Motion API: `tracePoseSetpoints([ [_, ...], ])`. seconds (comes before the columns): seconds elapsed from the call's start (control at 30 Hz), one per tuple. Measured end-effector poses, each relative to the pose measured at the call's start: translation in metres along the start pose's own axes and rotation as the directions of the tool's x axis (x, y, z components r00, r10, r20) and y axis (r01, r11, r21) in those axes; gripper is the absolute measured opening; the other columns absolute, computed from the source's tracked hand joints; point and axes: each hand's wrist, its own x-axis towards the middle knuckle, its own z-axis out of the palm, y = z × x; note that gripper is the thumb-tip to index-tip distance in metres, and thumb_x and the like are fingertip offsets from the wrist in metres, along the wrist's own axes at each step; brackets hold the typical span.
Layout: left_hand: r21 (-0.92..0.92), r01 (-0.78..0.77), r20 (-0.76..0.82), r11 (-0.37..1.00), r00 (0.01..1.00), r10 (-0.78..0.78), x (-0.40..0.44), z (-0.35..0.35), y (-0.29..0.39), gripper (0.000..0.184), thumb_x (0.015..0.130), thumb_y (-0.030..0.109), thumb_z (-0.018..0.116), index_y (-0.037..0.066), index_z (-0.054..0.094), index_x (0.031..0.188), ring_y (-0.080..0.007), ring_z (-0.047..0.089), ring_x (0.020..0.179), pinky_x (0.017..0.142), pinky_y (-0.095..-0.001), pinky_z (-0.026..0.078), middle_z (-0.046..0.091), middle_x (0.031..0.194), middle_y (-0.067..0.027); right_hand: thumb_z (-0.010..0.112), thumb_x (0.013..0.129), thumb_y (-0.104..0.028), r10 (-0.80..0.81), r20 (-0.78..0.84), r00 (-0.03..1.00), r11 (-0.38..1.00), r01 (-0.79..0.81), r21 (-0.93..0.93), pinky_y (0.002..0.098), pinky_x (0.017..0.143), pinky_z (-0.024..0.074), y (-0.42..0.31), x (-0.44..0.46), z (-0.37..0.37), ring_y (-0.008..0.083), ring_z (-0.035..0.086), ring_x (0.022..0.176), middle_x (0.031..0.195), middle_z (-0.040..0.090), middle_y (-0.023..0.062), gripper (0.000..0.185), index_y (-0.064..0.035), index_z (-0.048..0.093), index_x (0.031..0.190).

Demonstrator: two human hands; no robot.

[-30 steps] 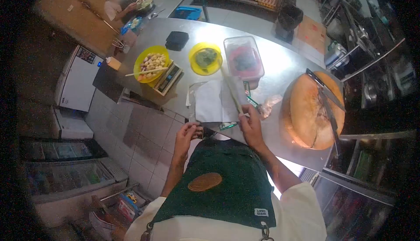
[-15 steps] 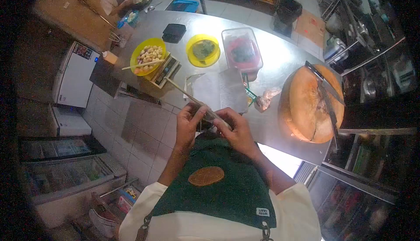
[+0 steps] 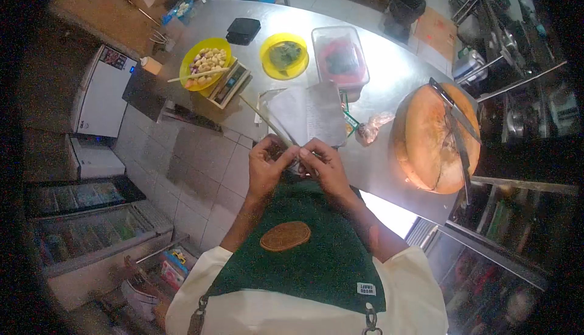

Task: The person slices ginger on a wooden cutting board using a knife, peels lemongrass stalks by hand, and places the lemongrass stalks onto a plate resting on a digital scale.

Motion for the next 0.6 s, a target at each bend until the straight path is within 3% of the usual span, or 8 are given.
tracePoseSetpoints([
  [0.17,-0.012,0.014,-0.060,1.000,0.998,-0.014,-0.002,0.007,0.007,0.008,0.099,0.004,0.069,-0.001,0.063,0.102,-0.0113,0.069,0.091,0.084,-0.0266,0.056,0.073,0.098,-0.0093,0.058,0.108,-0.028,-0.028,-0.128,0.991,0.993,0.043,0.112,0.0273,0.074,0.0488,0.010,0.008,0.007,0.0097,0.058,0.080,0.088,0.061,0.0025,0.022,-0.0072,0.059,0.099],
  [0.23,-0.408,0.016,-0.111,0.913,0.992,-0.067,-0.001,0.015,0.007,0.009,0.107,0.010,0.059,0.001,0.056,0.105,-0.0166,0.070,0.091,0.087,-0.0315,0.056,0.071,0.095,-0.0112,0.057,0.109,-0.028,-0.068,-0.176,0.982,0.979,0.100,0.176,0.0268,0.075,0.0481,0.010,0.010,0.008,0.0094,0.057,0.081,0.089,0.060,0.0020,0.023,-0.0079,0.058,0.098],
  [0.37,-0.572,-0.017,-0.135,0.820,0.988,-0.074,-0.002,0.022,-0.005,0.016,0.112,0.021,0.050,0.006,0.051,0.107,-0.0203,0.067,0.082,0.085,-0.0365,0.055,0.065,0.085,-0.0092,0.052,0.111,-0.028,-0.084,-0.110,0.990,0.944,0.114,0.308,0.0268,0.078,0.0450,0.005,0.009,0.014,0.0104,0.052,0.079,0.086,0.053,-0.0005,0.024,-0.0111,0.053,0.095],
  [0.43,-0.658,-0.032,-0.228,0.752,0.961,-0.159,0.001,0.020,-0.009,0.025,0.113,0.031,0.047,0.009,0.049,0.102,-0.0163,0.053,0.067,0.075,-0.0348,0.050,0.050,0.072,-0.0027,0.051,0.112,-0.029,-0.098,-0.095,0.991,0.940,0.124,0.319,0.0272,0.078,0.0442,0.007,0.009,0.017,0.0110,0.050,0.077,0.083,0.050,-0.0012,0.025,-0.0121,0.051,0.093],
  [0.47,-0.659,-0.032,-0.230,0.751,0.960,-0.161,-0.001,0.020,-0.008,0.025,0.113,0.031,0.047,0.009,0.049,0.102,-0.0163,0.053,0.067,0.075,-0.0348,0.050,0.050,0.072,-0.0027,0.050,0.112,-0.031,-0.054,-0.052,0.997,0.926,0.069,0.371,0.0259,0.076,0.0450,0.011,0.008,0.016,0.0108,0.052,0.078,0.083,0.052,-0.0013,0.027,-0.0118,0.052,0.093],
  [0.53,-0.751,-0.051,-0.210,0.658,0.964,-0.165,-0.004,0.021,-0.003,0.031,0.114,0.033,0.044,0.011,0.043,0.093,-0.0123,0.036,0.061,0.063,-0.0302,0.039,0.033,0.069,0.0009,0.049,0.112,-0.032,-0.008,-0.005,1.000,0.907,0.009,0.421,0.0246,0.075,0.0458,0.015,0.009,0.017,0.0106,0.054,0.080,0.082,0.053,-0.0014,0.028,-0.0116,0.053,0.093],
  [0.6,-0.754,-0.064,-0.224,0.653,0.961,-0.164,-0.005,0.021,-0.002,0.033,0.114,0.036,0.044,0.012,0.041,0.091,-0.0112,0.031,0.059,0.059,-0.0300,0.034,0.031,0.067,0.0017,0.046,0.113,-0.031,0.052,0.007,0.999,0.891,-0.050,0.451,0.0253,0.066,0.0400,0.018,0.009,0.020,0.0096,0.045,0.071,0.075,0.044,-0.0037,0.031,-0.0133,0.048,0.087],
])
